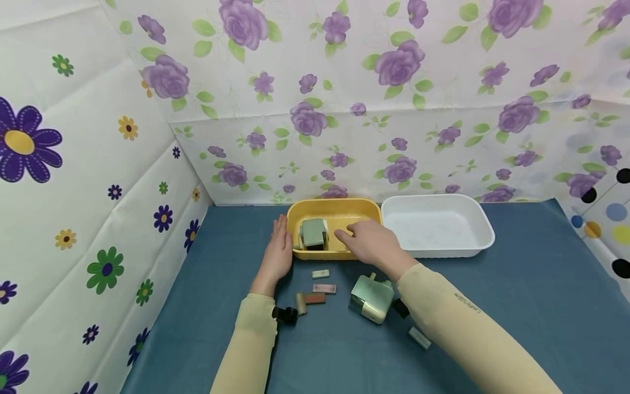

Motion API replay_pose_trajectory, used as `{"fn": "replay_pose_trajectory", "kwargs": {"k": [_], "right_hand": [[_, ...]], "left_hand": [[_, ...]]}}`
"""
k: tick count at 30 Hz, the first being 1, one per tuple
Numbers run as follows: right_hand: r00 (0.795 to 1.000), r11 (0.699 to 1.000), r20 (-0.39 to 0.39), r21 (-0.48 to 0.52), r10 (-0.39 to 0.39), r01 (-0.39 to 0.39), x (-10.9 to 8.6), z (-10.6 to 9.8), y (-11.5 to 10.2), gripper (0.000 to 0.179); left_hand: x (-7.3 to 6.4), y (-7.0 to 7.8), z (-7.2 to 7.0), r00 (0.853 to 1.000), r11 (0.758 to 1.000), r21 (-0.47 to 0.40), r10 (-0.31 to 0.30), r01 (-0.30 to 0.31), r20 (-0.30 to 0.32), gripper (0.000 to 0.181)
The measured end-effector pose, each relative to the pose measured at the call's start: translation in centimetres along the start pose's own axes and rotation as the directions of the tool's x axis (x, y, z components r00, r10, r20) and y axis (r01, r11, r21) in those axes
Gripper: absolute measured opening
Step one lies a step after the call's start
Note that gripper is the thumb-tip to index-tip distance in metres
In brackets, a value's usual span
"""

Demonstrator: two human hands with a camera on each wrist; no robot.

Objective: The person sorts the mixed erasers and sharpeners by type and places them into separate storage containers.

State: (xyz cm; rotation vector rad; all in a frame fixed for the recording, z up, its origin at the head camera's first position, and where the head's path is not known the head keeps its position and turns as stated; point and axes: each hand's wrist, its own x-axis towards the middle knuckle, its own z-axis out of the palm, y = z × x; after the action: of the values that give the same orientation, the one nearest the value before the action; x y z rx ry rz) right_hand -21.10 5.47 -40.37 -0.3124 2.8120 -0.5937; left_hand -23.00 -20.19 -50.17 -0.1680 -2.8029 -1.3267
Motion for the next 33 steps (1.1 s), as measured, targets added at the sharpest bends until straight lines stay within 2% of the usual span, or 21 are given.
{"fn": "replay_pose_trajectory", "kwargs": {"k": [11, 21, 26, 33], "right_hand": [[0.997, 0.999, -0.060, 0.004, -0.045, 0.045, -2.4, 0.5, 1.8, 0.057], [0.982, 0.996, -0.184, 0.075, -0.030, 0.045, -4.1, 1.0, 3.7, 0.046], [0.981, 0.995, -0.191, 0.089, -0.014, 0.032, -4.9, 1.0, 4.5, 0.049], [0.990, 0.997, -0.143, 0.074, -0.017, 0.027, -6.2, 1.0, 4.8, 0.045]], "left_hand": [[0.0, 0.1, 0.0, 1.000, 1.000, -0.005, 0.003, -0.004, -0.004, 0.057], [-0.3, 0.1, -0.2, 1.000, 1.000, -0.009, -0.002, 0.002, -0.007, 0.057], [-0.2, 0.0, 0.0, 1.000, 1.000, -0.015, 0.004, -0.004, -0.005, 0.056], [0.0, 0.0, 0.1, 1.000, 1.000, -0.001, 0.009, -0.009, -0.010, 0.056]]}}
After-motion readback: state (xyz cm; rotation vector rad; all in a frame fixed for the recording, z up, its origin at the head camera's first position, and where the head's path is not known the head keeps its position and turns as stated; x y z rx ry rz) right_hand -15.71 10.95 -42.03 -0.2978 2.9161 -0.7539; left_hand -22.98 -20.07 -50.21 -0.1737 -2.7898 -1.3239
